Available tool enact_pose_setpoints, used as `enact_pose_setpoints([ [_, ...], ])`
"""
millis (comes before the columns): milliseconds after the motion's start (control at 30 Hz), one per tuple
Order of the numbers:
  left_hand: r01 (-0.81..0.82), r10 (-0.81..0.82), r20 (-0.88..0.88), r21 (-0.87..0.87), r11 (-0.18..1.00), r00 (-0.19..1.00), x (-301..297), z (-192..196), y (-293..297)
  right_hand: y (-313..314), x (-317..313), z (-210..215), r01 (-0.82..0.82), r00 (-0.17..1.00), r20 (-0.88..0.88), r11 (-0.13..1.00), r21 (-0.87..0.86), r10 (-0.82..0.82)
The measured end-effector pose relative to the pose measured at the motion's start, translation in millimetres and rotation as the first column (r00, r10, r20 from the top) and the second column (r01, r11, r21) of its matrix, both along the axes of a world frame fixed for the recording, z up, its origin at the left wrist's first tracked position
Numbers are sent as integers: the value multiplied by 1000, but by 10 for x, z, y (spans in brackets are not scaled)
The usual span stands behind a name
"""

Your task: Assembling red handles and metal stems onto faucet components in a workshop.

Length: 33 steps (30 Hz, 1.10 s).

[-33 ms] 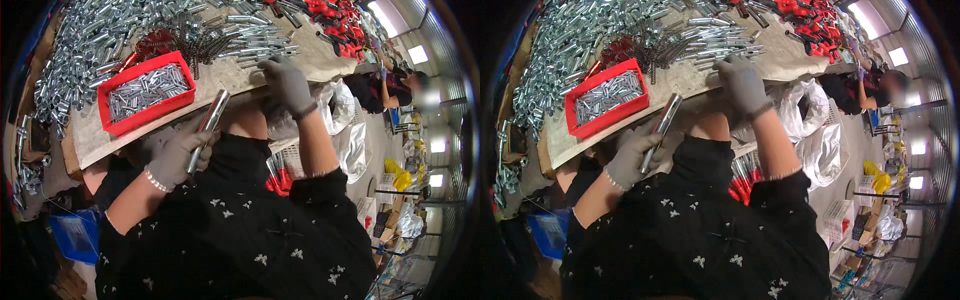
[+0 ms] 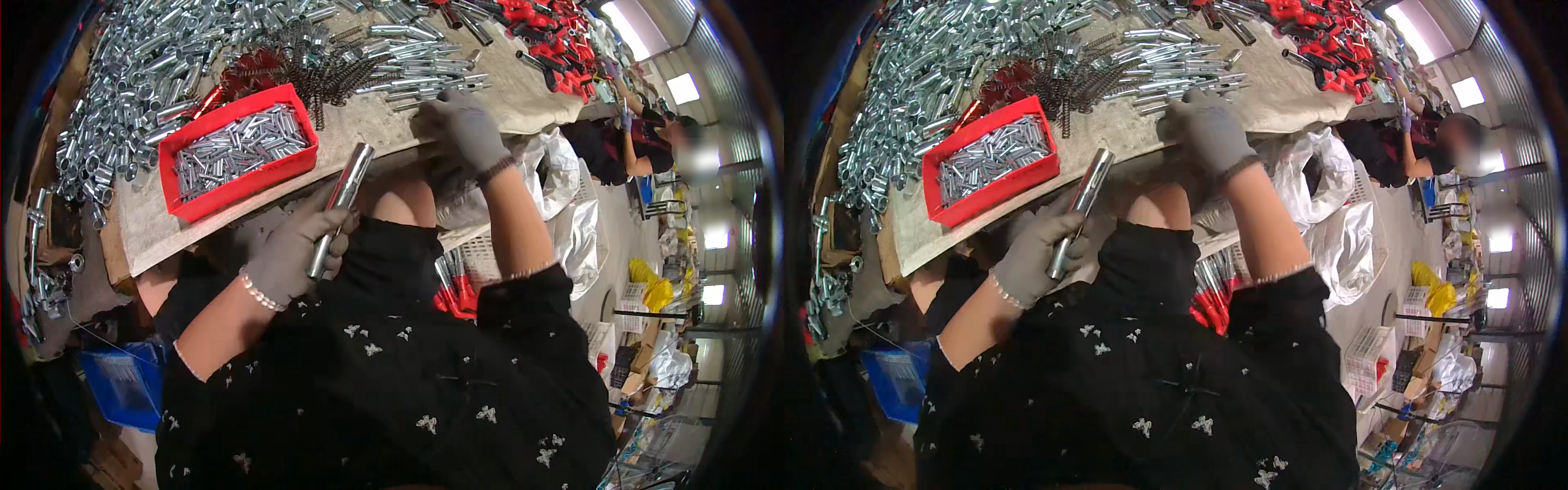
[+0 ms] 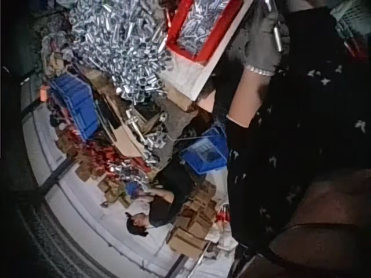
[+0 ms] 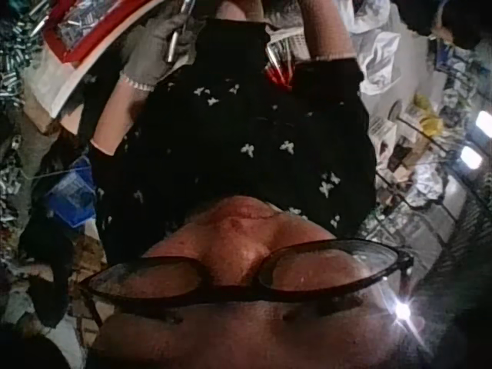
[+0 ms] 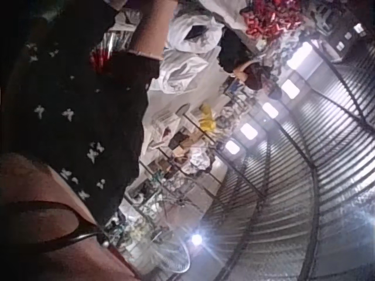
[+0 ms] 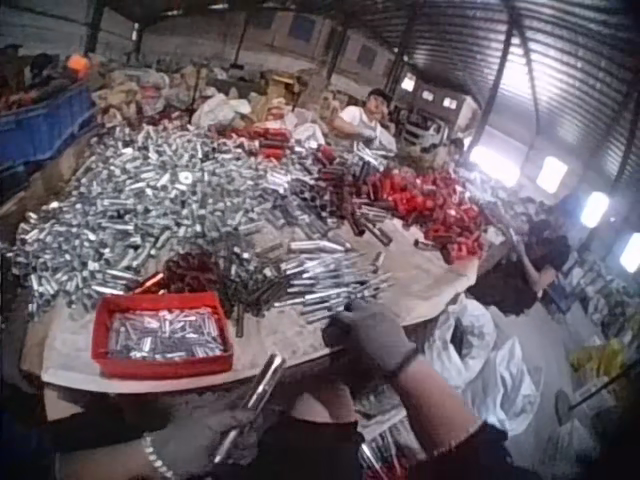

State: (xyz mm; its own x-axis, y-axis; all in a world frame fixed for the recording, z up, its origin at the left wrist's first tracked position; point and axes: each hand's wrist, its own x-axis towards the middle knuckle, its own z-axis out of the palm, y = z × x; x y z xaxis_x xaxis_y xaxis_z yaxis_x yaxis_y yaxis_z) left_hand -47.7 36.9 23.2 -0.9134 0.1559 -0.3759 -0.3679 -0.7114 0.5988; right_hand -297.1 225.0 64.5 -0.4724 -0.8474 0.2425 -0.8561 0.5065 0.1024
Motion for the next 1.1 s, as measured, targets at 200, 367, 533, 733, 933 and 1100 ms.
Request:
enact_pose_setpoints([
  [200,-55,60,-17,208,977,998,-37,-193,109,62,1,124,-102,995,-45,967,-232,94],
  [367,-100,110,-33,235,967,993,25,-175,135,278,474,115,482,751,659,648,-590,41],
  [533,-86,92,-26,172,981,995,-7,-151,126,403,648,-359,507,595,797,818,-273,-103],
  [733,-128,117,58,243,962,991,101,-180,133,314,1073,-250,357,646,763,885,-298,-4],
  [933,-90,88,17,246,965,996,78,-214,124,336,1263,-290,-94,867,391,872,-481,309],
  [1100,-89,80,44,265,960,996,92,-191,102,258,1162,-341,-85,877,411,925,-371,246],
])
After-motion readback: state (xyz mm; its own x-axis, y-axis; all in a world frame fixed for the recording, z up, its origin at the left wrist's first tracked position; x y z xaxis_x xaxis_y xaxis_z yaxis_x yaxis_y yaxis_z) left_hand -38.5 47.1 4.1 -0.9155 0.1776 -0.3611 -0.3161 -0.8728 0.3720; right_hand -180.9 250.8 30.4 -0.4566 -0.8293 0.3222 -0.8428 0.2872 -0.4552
